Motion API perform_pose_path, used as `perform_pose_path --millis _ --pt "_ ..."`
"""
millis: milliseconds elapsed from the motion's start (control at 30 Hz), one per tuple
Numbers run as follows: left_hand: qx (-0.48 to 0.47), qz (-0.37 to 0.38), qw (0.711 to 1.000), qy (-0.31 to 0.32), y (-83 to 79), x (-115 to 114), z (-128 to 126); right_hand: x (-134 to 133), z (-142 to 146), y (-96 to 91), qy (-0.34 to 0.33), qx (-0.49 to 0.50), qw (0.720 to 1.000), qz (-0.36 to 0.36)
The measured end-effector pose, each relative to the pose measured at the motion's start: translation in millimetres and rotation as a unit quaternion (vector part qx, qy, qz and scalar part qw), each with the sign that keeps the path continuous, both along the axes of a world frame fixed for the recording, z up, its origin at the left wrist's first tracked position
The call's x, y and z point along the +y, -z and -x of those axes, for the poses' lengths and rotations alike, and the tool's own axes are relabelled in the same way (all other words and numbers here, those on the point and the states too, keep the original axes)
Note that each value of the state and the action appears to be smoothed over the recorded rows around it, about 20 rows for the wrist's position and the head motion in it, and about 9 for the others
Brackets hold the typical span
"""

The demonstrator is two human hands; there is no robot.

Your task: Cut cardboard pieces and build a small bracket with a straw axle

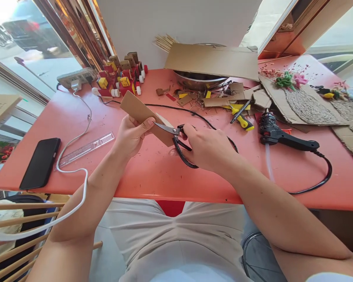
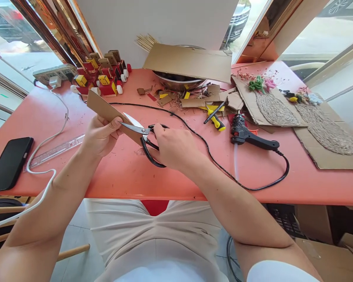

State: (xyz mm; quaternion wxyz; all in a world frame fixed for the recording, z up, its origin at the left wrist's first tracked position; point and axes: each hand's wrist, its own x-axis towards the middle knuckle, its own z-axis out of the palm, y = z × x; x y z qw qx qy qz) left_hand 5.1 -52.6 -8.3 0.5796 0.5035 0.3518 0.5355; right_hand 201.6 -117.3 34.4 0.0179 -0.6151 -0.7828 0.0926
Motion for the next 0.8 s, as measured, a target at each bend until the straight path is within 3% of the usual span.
perform_pose_path --millis 500,800 --pt "-0.025 0.003 0.999 0.037 -2.5 0.7 1.9 0.2 5.7 -2.1 0.007 -0.006 1.0 0.009" --pt "-0.064 0.026 0.997 0.039 -7.7 -2.6 -3.1 -0.3 11.9 -13.3 0.003 -0.093 0.995 0.042"
